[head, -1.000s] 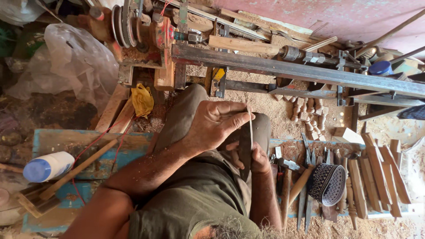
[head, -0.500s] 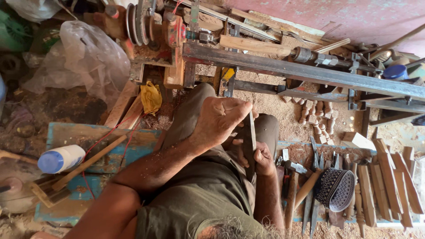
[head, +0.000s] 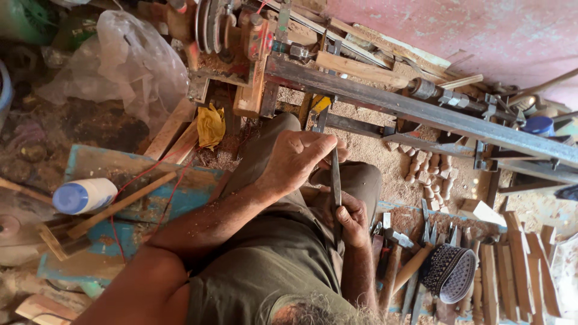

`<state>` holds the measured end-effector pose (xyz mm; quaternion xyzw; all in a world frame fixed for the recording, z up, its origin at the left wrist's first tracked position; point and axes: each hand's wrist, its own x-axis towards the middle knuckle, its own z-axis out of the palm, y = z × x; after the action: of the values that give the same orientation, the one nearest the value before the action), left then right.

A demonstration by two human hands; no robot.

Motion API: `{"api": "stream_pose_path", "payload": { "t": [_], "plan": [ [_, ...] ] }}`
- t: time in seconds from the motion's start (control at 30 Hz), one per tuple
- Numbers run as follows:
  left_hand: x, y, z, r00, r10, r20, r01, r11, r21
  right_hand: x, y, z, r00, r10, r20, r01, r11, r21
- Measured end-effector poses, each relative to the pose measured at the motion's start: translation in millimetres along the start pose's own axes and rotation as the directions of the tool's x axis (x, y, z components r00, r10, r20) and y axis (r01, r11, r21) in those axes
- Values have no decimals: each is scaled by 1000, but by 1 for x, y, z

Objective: The person operates a wood lathe to shape a cylindrical wooden piece. They use a chisel to carve the spinning wood, then remove the piece to inspect it. The person reattaches the wood to the lathe and continues shaping it with a chisel and a file.

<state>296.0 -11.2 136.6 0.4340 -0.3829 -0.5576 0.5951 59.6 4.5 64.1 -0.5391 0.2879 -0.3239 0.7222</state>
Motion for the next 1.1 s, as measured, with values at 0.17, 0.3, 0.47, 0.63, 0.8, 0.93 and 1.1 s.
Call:
{"api": "stream_pose_path", "payload": {
  "t": [0.17,0.3,0.47,0.63,0.8,0.93,1.1],
  "plan": [
    [-1,1,-7,999,10,33,-8,999,-52,0,4,4,999,17,-28,-17,1000,8],
    [-2,3,-9,999,17,34,-16,999,-34,-2,10,-1,1000,14,-24,-15,1000,-26],
    [-4,-17,-12,991,134,14,-135,988,79,-3,19,-4,988,57,-145,-71,993,-93],
    [1,-75,-4,998,63,6,-56,923,-381,-9,32,-2,983,13,-184,-41,988,-150],
    [8,-136,0,983,0,-184,-125,735,-666,-30,78,-34,996,63,-66,-80,955,-285],
    [4,-165,-31,907,-251,-337,-14,783,-622,-50,127,-97,896,443,5,-351,717,-602],
    [-58,-175,-79,833,-56,-550,-49,984,-173,-68,142,-137,884,458,-87,-404,658,-636]
  ]
}}
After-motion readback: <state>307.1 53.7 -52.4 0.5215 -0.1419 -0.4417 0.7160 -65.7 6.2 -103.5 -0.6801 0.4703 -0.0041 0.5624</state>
